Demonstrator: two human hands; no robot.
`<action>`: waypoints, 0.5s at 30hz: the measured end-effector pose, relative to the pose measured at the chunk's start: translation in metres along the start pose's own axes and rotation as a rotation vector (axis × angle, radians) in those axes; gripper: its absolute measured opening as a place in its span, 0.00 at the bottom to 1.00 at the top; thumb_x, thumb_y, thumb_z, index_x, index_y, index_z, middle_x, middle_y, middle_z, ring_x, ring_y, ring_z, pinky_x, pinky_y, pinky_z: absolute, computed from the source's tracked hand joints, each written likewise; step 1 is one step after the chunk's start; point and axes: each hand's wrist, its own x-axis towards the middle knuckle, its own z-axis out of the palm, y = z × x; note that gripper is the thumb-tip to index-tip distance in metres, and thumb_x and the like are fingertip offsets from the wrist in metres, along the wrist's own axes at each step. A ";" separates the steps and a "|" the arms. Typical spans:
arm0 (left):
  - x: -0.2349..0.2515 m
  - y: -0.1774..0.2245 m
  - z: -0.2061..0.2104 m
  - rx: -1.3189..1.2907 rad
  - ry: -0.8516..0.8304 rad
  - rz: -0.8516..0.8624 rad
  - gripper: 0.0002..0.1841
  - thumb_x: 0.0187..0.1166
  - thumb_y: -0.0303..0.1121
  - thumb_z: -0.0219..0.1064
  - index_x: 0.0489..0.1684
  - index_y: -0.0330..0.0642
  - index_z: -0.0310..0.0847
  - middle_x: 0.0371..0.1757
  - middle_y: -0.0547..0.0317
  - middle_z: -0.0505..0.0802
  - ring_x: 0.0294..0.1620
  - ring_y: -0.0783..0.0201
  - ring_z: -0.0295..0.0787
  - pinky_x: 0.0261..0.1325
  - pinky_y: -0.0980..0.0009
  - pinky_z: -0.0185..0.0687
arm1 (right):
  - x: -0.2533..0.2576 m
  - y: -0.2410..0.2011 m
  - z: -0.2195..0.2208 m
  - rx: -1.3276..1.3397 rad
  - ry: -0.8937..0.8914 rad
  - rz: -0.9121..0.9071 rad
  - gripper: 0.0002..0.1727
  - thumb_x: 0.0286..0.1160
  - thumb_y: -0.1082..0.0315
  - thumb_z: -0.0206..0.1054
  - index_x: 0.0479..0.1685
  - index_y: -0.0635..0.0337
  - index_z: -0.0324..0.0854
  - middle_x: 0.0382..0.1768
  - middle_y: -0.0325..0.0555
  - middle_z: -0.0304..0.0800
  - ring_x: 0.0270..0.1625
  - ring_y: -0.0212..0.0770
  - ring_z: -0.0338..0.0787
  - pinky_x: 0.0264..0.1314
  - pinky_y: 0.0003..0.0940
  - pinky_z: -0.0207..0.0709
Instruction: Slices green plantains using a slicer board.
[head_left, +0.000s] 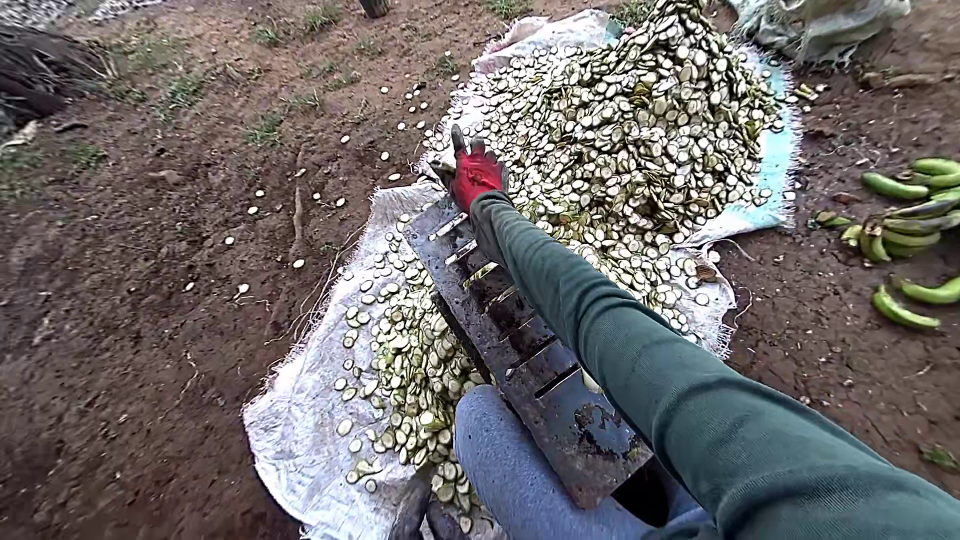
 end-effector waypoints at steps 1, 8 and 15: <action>0.002 0.015 0.008 0.016 -0.023 0.076 0.12 0.79 0.25 0.62 0.51 0.25 0.86 0.56 0.43 0.93 0.68 0.64 0.86 0.76 0.70 0.76 | 0.003 0.000 -0.008 0.071 0.024 0.046 0.45 0.79 0.45 0.67 0.96 0.41 0.52 0.87 0.63 0.63 0.83 0.67 0.70 0.79 0.66 0.68; -0.011 0.125 0.128 0.214 -0.577 0.497 0.25 0.76 0.47 0.63 0.71 0.50 0.86 0.75 0.35 0.83 0.79 0.30 0.74 0.77 0.32 0.63 | -0.158 0.189 -0.073 0.170 0.190 -0.224 0.36 0.77 0.63 0.70 0.88 0.53 0.66 0.73 0.59 0.82 0.72 0.58 0.85 0.75 0.58 0.78; -0.040 0.152 0.144 0.585 -0.936 0.473 0.29 0.82 0.36 0.63 0.85 0.44 0.71 0.83 0.30 0.74 0.84 0.25 0.65 0.78 0.28 0.58 | -0.549 0.470 -0.208 -0.038 0.141 1.077 0.23 0.81 0.62 0.66 0.72 0.60 0.82 0.69 0.62 0.86 0.74 0.61 0.83 0.81 0.62 0.69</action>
